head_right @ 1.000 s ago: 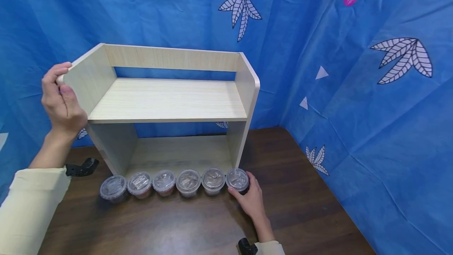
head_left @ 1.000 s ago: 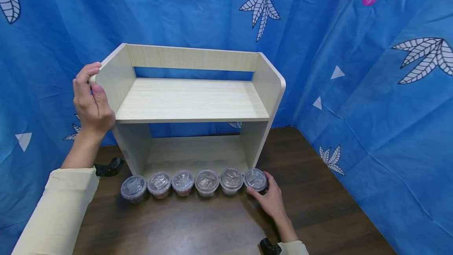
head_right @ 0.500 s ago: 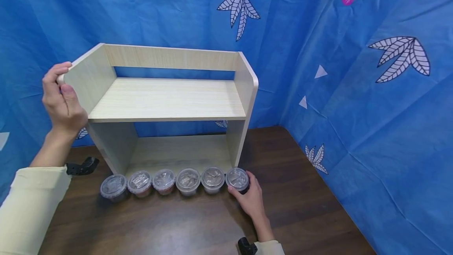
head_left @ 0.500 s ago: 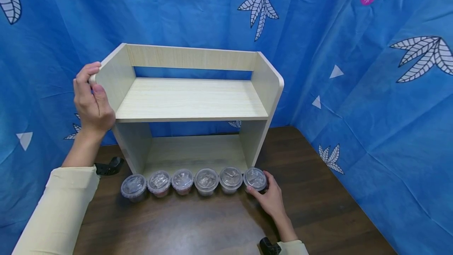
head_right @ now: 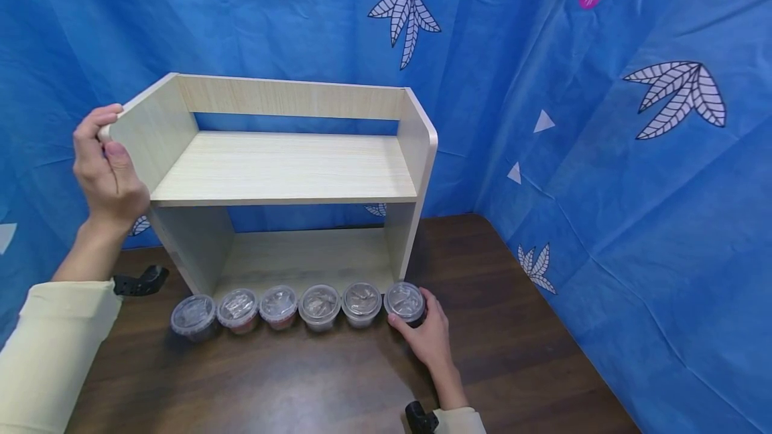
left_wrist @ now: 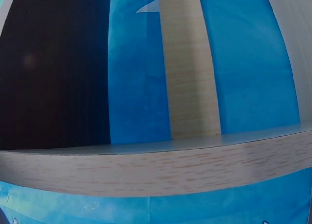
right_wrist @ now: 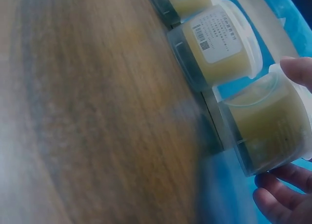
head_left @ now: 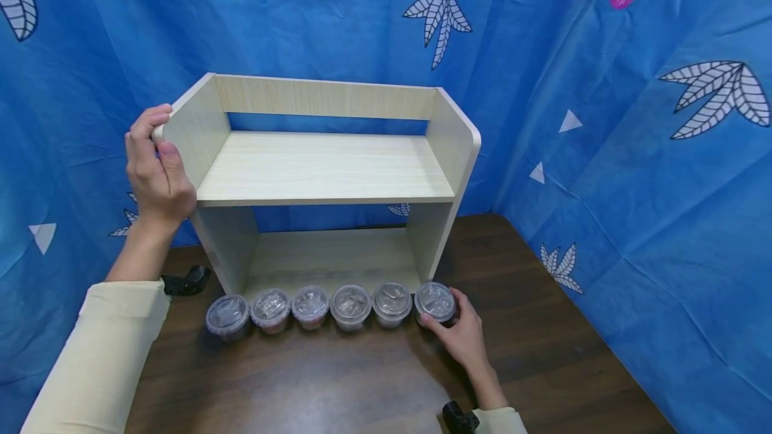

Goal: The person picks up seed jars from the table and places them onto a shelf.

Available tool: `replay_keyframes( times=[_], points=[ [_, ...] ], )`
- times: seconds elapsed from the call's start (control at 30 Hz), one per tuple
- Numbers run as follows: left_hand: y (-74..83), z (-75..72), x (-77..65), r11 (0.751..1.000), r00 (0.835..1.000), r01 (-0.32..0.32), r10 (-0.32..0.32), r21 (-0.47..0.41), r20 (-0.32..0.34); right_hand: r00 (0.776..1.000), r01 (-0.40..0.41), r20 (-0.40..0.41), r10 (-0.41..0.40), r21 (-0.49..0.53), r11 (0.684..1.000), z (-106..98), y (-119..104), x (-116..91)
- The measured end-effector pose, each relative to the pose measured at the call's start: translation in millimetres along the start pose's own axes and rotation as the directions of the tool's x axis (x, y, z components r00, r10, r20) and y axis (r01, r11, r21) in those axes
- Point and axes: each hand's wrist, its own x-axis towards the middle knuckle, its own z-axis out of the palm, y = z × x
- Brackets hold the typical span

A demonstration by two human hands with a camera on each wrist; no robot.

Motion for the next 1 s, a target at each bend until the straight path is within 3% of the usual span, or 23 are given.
replay_keyframes(
  times=[0.4,0.8,1.0],
  points=[
    [-2.8,-1.6,0.3,1.0,1.0,0.003,-0.003,0.017,0.01,0.999,0.018,-0.028,-0.018,0.0,1.0,-6,-7,0],
    [10.7,-3.1,1.4,0.999,1.0,0.012,-0.013,0.032,0.013,0.998,0.041,-0.046,-0.04,0.014,0.999,-10,-14,-1],
    [4.2,-2.7,0.9,0.999,1.0,0.009,-0.01,0.031,0.013,0.998,0.049,-0.049,-0.048,0.012,0.999,-13,-19,1]
  ],
)
